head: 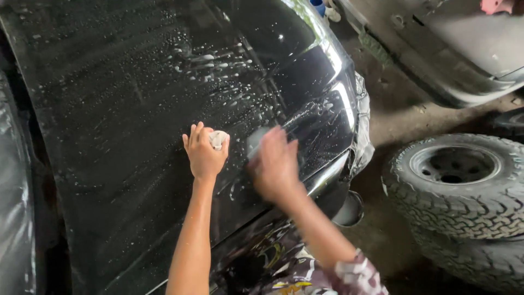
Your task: The person scrubs the hood of a black car using a sponge and a cloth. They repeatedly wipe the surface, which is covered in soapy water, and occasionally dip the cloth into a bucket on the floor.
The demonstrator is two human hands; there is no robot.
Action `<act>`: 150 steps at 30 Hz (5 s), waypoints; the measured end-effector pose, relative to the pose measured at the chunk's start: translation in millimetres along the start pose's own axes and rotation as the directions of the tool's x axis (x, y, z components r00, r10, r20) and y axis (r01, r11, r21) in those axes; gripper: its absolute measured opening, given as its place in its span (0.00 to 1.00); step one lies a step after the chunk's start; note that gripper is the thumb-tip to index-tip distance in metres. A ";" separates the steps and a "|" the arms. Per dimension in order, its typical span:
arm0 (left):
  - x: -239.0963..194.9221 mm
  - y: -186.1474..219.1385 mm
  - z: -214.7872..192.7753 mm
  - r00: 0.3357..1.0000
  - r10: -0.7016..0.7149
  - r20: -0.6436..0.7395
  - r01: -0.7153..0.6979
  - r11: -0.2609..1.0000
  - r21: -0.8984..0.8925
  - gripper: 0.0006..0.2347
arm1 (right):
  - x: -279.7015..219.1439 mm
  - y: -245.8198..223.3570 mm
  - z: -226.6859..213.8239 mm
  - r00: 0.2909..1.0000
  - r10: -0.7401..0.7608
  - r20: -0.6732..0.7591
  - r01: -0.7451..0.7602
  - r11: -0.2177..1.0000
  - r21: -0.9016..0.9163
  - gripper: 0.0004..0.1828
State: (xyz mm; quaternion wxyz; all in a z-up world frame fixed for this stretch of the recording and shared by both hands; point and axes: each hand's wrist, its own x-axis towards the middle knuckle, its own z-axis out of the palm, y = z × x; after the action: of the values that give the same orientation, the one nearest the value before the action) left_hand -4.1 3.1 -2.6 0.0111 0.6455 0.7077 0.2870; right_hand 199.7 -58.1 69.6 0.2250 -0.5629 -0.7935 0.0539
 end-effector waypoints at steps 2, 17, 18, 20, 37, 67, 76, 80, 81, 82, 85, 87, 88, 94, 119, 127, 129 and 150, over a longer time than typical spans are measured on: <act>-2.6 -5.5 3.6 1.000 0.010 -0.029 -0.011 0.999 -0.034 0.19 | -12.0 -10.0 -5.7 0.995 -0.099 0.021 0.097 0.992 0.080 0.42; -3.0 -7.7 5.4 0.998 0.018 -0.060 -0.022 0.997 -0.073 0.20 | -9.7 24.6 -8.1 0.988 -0.144 0.063 0.141 0.988 0.058 0.35; -4.3 -8.9 5.0 0.998 0.014 -0.055 -0.019 0.995 -0.094 0.20 | -3.9 37.1 -13.7 0.978 -0.131 0.162 0.127 0.991 0.032 0.35; -2.6 -8.0 5.1 0.997 0.022 -0.073 -0.029 0.996 -0.090 0.20 | 15.2 92.5 21.3 0.989 -0.071 0.126 0.067 0.997 0.033 0.30; -4.2 -2.7 0.5 0.998 0.017 -0.060 -0.019 0.999 -0.035 0.19 | 20.3 108.6 9.5 0.996 -0.070 0.062 0.084 0.959 -0.271 0.16; -7.7 -3.0 -0.4 0.996 -0.003 -0.085 -0.006 0.994 -0.113 0.21 | 25.1 123.7 23.4 0.977 -0.185 0.106 0.189 0.982 -0.030 0.23; -3.4 -5.1 0.9 0.992 0.029 -0.121 -0.042 0.994 -0.101 0.21 | -16.1 81.7 47.3 0.902 -0.430 -0.042 0.431 0.887 0.164 0.22; -10.0 -7.3 2.1 0.996 0.005 -0.093 -0.014 0.995 -0.104 0.20 | -4.7 111.9 0.8 0.882 0.195 0.428 -0.466 0.235 0.853 0.22; -5.7 -5.1 1.7 0.996 -0.007 -0.089 -0.002 0.995 -0.103 0.20 | 2.7 118.1 -9.4 0.831 0.217 0.513 -0.502 -0.105 0.858 0.24; -4.5 -4.2 2.7 0.996 -0.002 -0.092 -0.008 0.994 -0.107 0.20 | 1.7 126.5 -8.3 0.833 0.221 0.507 -0.497 -0.102 0.862 0.24; -7.1 -5.7 3.2 0.996 -0.019 -0.087 0.008 0.993 -0.117 0.21 | -2.5 147.7 -1.5 0.867 0.198 0.457 -0.455 -0.056 0.889 0.29; -6.9 -6.5 4.2 0.995 -0.014 -0.099 0.003 0.993 -0.116 0.20 | 0.2 161.7 3.6 0.911 0.280 0.303 -0.346 0.122 0.930 0.24; -5.5 -6.0 4.0 0.995 -0.014 -0.102 0.002 0.993 -0.116 0.20 | 1.5 169.0 3.0 0.912 0.278 0.300 -0.344 0.123 0.931 0.24; -3.1 -5.6 3.4 0.995 -0.021 -0.098 0.011 0.994 -0.105 0.21 | 19.5 185.0 -10.0 0.860 0.499 0.101 -0.372 0.481 0.794 0.14; -6.2 -0.6 -0.9 0.994 -0.006 -0.109 -0.004 0.997 -0.083 0.20 | 36.4 119.8 4.8 0.942 -0.336 -0.010 0.336 0.941 0.040 0.16; -7.8 -2.3 2.7 0.995 -0.013 -0.101 0.006 0.998 -0.070 0.20 | -8.4 62.7 38.3 0.834 -0.484 -0.266 0.519 0.851 0.077 0.25; -11.0 -4.5 2.1 0.993 -0.015 -0.113 0.001 0.992 -0.126 0.21 | 19.7 71.9 -18.0 0.889 -0.396 -0.232 0.440 0.878 0.190 0.22; -7.6 -1.1 3.5 0.992 0.020 -0.126 -0.026 0.999 -0.048 0.19 | -1.7 67.7 31.7 0.902 -0.361 -0.236 0.376 0.926 0.023 0.19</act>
State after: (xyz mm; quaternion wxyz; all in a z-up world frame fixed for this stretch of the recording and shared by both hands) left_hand -2.4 -2.5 -8.7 -0.0211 0.6339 0.6921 0.3446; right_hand 245.8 -29.9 17.9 0.3392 -0.3971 -0.8523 -0.0276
